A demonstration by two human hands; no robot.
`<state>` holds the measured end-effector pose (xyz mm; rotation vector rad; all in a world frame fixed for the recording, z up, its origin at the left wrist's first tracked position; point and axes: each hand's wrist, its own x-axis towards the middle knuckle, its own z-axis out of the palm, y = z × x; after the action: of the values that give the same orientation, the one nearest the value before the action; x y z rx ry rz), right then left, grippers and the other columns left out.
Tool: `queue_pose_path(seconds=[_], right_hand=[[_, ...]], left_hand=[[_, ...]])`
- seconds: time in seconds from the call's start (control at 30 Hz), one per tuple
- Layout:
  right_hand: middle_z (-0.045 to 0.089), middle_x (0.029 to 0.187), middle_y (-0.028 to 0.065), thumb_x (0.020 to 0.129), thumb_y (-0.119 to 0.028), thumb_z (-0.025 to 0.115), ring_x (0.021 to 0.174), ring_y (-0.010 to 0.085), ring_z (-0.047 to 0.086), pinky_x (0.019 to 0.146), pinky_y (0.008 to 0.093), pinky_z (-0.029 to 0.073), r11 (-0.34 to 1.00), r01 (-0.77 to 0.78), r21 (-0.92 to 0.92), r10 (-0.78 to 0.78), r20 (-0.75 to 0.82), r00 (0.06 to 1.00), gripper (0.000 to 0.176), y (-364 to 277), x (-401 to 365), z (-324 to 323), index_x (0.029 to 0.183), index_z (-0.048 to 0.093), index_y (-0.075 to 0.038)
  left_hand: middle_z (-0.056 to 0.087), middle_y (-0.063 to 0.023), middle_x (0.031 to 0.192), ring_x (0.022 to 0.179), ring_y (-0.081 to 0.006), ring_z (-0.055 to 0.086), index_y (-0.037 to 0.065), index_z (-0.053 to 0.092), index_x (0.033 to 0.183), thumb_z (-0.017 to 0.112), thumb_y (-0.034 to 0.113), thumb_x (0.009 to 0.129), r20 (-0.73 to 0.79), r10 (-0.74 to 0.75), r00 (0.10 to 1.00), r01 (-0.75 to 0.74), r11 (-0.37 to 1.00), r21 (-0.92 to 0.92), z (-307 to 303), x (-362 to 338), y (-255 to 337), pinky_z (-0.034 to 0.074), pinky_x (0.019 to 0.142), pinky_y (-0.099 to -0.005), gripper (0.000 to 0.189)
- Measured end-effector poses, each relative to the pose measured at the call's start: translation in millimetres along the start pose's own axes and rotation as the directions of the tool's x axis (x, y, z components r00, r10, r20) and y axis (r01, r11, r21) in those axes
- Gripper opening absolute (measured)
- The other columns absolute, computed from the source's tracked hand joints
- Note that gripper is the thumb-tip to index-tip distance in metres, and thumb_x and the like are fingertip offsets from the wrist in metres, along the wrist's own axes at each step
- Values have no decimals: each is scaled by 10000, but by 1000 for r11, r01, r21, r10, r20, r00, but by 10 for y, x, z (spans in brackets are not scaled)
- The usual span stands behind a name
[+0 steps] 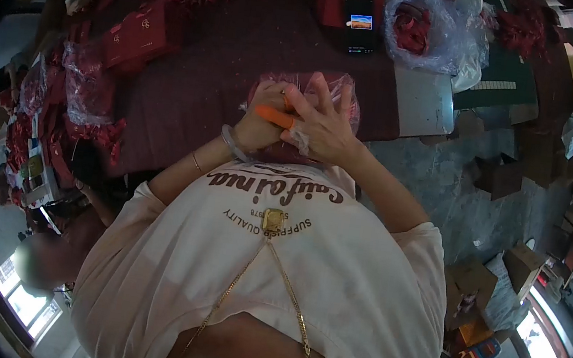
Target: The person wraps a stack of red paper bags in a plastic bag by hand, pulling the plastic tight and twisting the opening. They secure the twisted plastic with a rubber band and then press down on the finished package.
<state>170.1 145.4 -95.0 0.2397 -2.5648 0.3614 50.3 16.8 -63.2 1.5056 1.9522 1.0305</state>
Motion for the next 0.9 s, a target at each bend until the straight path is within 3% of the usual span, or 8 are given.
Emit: queue_pose_path(seconds=[0.2, 0.3, 0.4, 0.53, 0.6, 0.63, 0.77, 0.9], right_hand=[[65, 1508, 18, 855, -574, 435, 1377, 364, -40, 968, 684, -11, 990, -133, -49, 133, -14, 991, 459, -49, -59, 76, 999, 678, -212], [79, 1511, 27, 864, -594, 386, 1380, 356, -46, 953, 691, -26, 989, -145, -32, 137, -179, 974, 516, -67, -2, 97, 1102, 645, -216], [121, 1499, 103, 941, -517, 247, 1375, 383, 50, 1030, 573, -114, 992, -117, -55, 111, -94, 989, 561, -114, 108, -27, 1241, 556, -157], [197, 1493, 18, 939, -475, 282, 1385, 285, 103, 1062, 520, -107, 992, -109, -62, 107, -32, 994, 460, -35, 338, -248, 1269, 524, -266], [212, 1493, -31, 929, -464, 324, 1389, 237, 124, 1080, 497, -101, 988, -155, 10, 155, 1, 988, 426, 3, 423, -327, 1299, 487, -329], [203, 1495, -33, 932, -451, 323, 1390, 231, 119, 1082, 499, -97, 993, -113, -32, 114, 34, 993, 424, 25, 457, -344, 1312, 468, -332], [179, 1502, -37, 935, -410, 332, 1391, 214, 115, 1086, 512, -87, 981, 85, -177, -67, 105, 992, 418, 110, 549, -354, 1337, 427, -343], [177, 1503, -22, 924, -407, 367, 1388, 205, 128, 1090, 512, -66, 985, 153, -84, -132, 218, 967, 435, 164, 677, -469, 1353, 401, -342]], left_hand=[[602, -6, 916, 995, -169, 501, 114, 645, 965, 647, 214, 678, 40, 201, 979, -204, 974, 99, 11, 18, -18, 301, 904, -393, 304], [596, -25, 936, 1009, -179, 492, 100, 630, 995, 649, 236, 664, 53, 267, 962, -272, 956, 112, -33, 44, -28, 295, 905, -395, 358], [587, -44, 972, 1003, -195, 496, 94, 613, 1031, 658, 259, 649, 59, 322, 945, -326, 942, 81, -43, 42, -121, 292, 909, -399, 419], [564, -67, 1035, 1045, -214, 475, 71, 589, 1074, 656, 250, 658, 3, 350, 937, -348, 933, 92, -58, 47, -162, 300, 915, -413, 458], [532, -103, 1114, 1102, -251, 449, 65, 573, 1109, 682, 284, 662, 250, 110, 962, -55, 975, -217, -82, 70, -184, 304, 936, -440, 510], [532, -103, 1114, 1102, -251, 449, 65, 573, 1109, 682, 284, 662, 252, 110, 961, -55, 975, -214, -112, 83, -105, 304, 936, -440, 510], [516, -134, 1150, 1102, -300, 463, 82, 575, 1123, 741, 312, 624, 37, 162, 986, -163, 986, 28, -66, 79, 83, 319, 953, -467, 574], [524, -113, 1145, 1082, -314, 480, 96, 598, 1093, 757, 256, 625, -181, 188, 965, -156, 971, 178, 118, 65, 12, 325, 957, -473, 520]])
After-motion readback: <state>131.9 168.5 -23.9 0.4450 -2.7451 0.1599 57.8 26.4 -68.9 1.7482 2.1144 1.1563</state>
